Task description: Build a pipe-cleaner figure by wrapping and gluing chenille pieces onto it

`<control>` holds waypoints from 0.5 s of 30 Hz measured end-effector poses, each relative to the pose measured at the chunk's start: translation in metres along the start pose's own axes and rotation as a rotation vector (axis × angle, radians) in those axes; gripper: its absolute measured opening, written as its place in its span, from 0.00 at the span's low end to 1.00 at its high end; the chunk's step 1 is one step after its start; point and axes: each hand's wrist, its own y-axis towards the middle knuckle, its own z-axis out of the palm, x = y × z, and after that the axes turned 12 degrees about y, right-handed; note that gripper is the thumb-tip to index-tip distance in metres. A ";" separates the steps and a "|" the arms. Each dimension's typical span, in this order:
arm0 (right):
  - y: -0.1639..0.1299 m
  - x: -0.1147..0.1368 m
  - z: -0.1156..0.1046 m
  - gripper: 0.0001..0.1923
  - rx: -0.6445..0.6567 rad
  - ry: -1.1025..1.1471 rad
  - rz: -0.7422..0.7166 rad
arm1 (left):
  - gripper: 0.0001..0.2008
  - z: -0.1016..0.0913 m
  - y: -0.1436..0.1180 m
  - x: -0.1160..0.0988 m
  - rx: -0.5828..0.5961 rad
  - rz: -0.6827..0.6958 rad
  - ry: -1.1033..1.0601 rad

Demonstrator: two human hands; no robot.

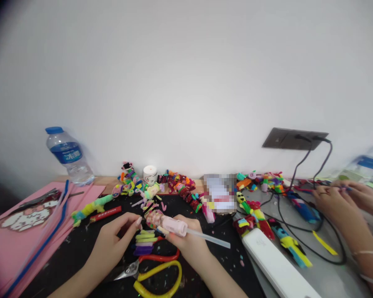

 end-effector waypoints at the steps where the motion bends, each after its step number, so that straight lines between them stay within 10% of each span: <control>1: 0.000 0.000 0.000 0.07 0.000 0.001 0.003 | 0.10 0.000 0.000 0.000 0.002 0.002 0.001; 15: 0.001 0.008 0.001 0.09 -0.031 0.008 0.004 | 0.10 0.000 -0.002 0.001 -0.015 0.004 0.010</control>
